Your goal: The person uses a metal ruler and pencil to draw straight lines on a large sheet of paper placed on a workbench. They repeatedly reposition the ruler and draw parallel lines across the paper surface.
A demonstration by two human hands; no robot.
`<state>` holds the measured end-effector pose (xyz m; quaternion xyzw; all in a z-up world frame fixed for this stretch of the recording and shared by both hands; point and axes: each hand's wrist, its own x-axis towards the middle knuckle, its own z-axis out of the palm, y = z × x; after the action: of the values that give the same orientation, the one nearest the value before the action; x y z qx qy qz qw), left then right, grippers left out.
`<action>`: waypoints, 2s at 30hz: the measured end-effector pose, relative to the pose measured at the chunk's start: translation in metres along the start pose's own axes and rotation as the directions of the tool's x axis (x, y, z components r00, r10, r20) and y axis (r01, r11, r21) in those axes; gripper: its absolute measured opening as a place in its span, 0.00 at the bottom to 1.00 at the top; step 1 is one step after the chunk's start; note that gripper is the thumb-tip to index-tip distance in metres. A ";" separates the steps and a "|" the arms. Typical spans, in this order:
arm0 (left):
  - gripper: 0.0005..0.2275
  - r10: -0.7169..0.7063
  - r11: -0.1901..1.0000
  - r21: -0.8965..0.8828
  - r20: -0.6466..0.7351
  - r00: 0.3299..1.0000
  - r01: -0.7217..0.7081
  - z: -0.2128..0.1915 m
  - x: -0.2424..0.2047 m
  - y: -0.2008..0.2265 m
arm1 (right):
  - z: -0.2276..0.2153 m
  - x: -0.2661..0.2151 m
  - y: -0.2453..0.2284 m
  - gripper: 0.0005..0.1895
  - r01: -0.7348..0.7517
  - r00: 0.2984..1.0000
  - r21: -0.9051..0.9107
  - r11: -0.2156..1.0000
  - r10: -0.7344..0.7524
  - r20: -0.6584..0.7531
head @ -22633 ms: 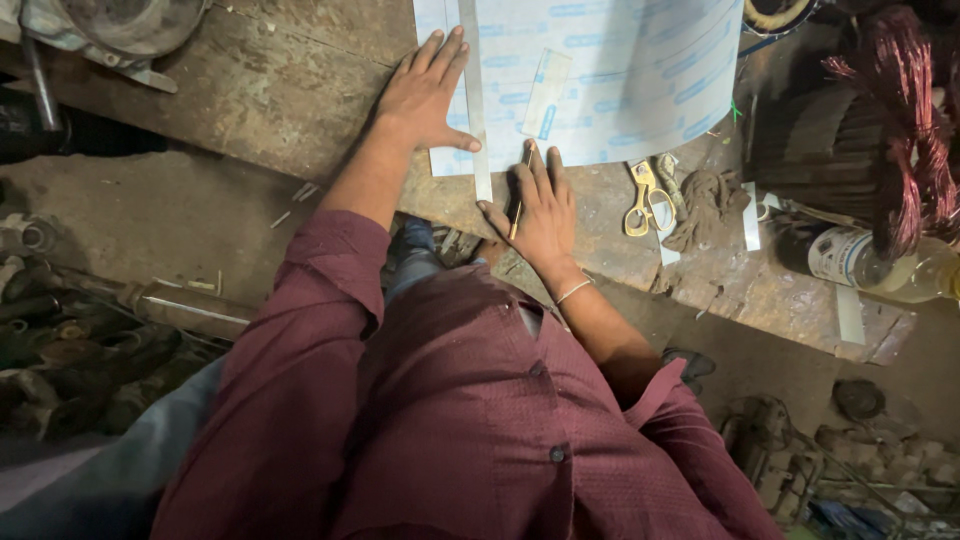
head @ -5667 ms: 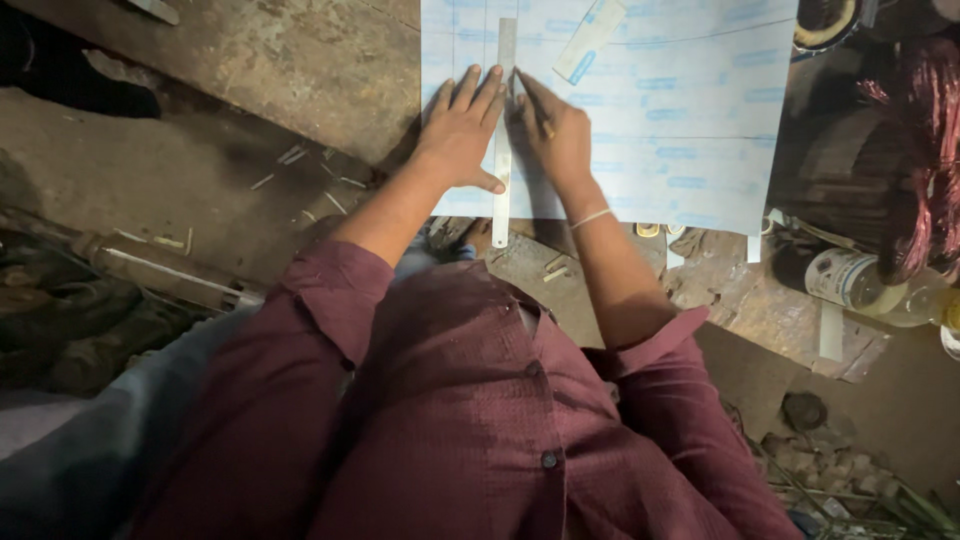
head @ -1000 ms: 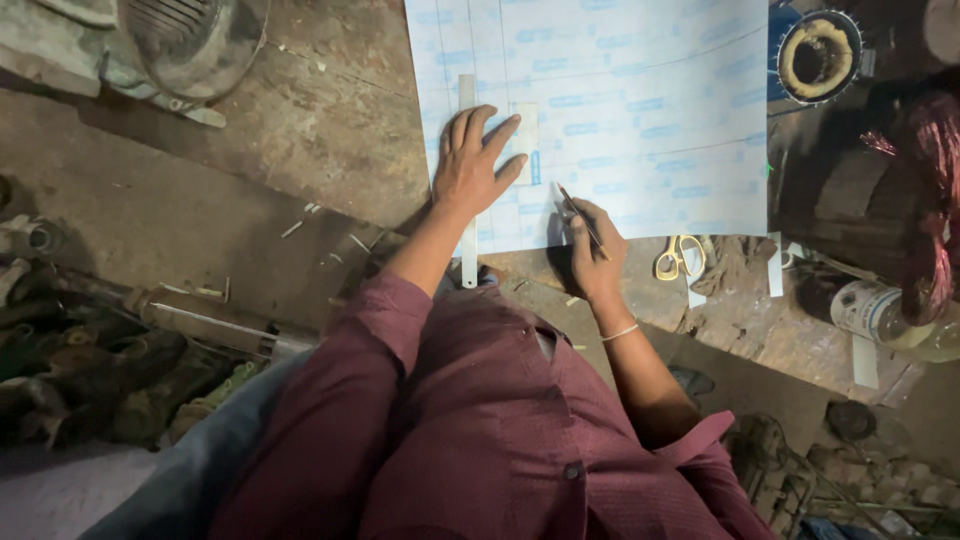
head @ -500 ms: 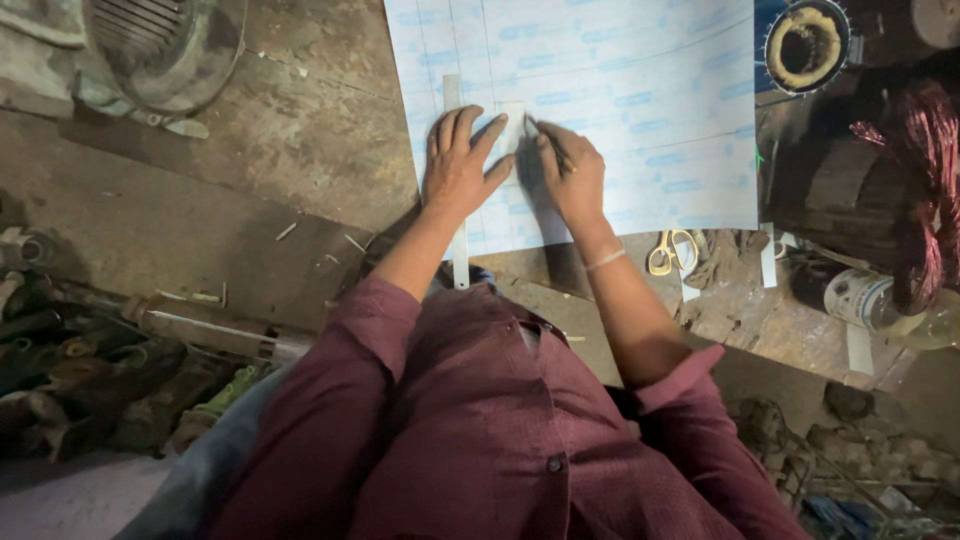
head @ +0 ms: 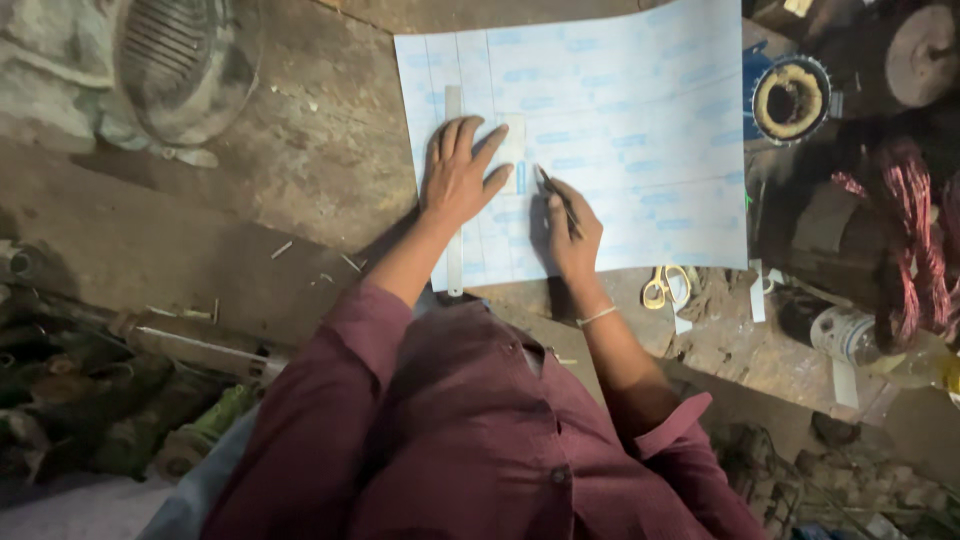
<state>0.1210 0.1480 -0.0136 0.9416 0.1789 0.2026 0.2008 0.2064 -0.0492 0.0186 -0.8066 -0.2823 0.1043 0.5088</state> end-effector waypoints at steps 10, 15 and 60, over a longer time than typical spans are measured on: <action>0.22 -0.017 1.000 0.004 -0.061 0.998 0.017 0.017 0.082 -0.059 | -0.002 -0.001 0.005 0.23 -0.183 0.982 0.100 0.978 0.177 0.060; 0.22 -0.022 1.000 -0.004 -0.065 0.998 0.021 0.015 0.084 -0.057 | -0.003 -0.001 0.006 0.22 -0.174 0.984 0.097 0.980 0.169 0.055; 0.28 0.068 0.988 0.112 0.275 0.959 -0.102 -0.020 0.018 -0.065 | -0.021 0.014 0.005 0.27 0.503 0.862 -0.530 0.683 -0.353 0.364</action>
<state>0.1108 0.2167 -0.0206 0.9780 0.1213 0.0692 0.1552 0.2292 -0.0586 0.0252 -0.8187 -0.5395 -0.0212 0.1954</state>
